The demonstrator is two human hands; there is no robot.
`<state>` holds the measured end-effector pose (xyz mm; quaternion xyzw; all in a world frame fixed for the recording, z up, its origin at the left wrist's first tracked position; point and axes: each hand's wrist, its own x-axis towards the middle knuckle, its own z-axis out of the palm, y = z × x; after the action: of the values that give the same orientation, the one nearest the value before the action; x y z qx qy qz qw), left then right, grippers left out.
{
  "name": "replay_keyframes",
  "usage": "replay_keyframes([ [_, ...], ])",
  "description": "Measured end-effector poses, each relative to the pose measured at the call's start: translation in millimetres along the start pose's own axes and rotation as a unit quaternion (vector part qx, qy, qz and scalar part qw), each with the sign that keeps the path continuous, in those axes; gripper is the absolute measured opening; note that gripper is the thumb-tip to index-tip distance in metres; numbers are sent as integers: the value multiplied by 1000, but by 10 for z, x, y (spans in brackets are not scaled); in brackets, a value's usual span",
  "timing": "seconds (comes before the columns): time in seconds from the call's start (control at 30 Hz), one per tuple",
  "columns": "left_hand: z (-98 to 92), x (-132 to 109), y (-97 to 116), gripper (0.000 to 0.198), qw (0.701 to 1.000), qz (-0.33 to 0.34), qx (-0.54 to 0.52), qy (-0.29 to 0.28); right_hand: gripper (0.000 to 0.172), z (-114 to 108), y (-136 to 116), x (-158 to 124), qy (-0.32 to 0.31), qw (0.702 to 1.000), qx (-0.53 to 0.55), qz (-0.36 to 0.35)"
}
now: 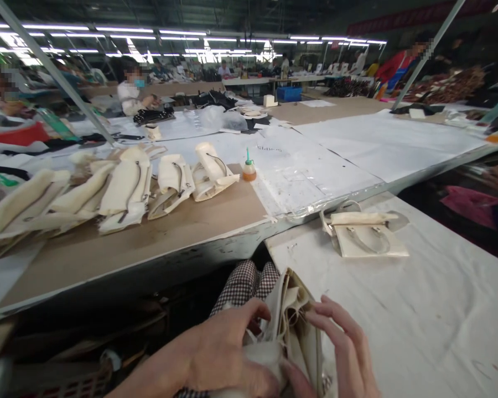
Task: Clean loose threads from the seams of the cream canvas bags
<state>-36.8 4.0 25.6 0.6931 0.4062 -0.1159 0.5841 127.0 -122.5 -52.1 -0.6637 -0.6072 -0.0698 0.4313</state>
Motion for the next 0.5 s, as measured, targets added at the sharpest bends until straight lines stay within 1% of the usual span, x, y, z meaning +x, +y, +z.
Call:
replay_keyframes([
  [0.07,40,-20,2,61,1000,1,20,22,22,-1,61,25,-56,997,-23,-40],
  [0.13,111,-53,22,55,997,22,51,61,18,-12,129,56,-95,989,-57,-101],
  [0.2,188,-89,54,49,988,36,98,113,18,-12,181,96,-118,976,-90,-159],
  [0.27,240,-110,81,47,978,39,145,147,20,12,194,137,-124,967,-107,-195],
  [0.33,253,-112,88,48,970,45,175,162,17,52,165,170,-120,970,-108,-184],
  [0.4,236,-102,72,48,966,48,188,170,13,88,114,193,-120,977,-102,-147],
  [0.5,205,-95,10,48,963,40,191,184,18,96,49,209,-124,983,-98,-95],
])
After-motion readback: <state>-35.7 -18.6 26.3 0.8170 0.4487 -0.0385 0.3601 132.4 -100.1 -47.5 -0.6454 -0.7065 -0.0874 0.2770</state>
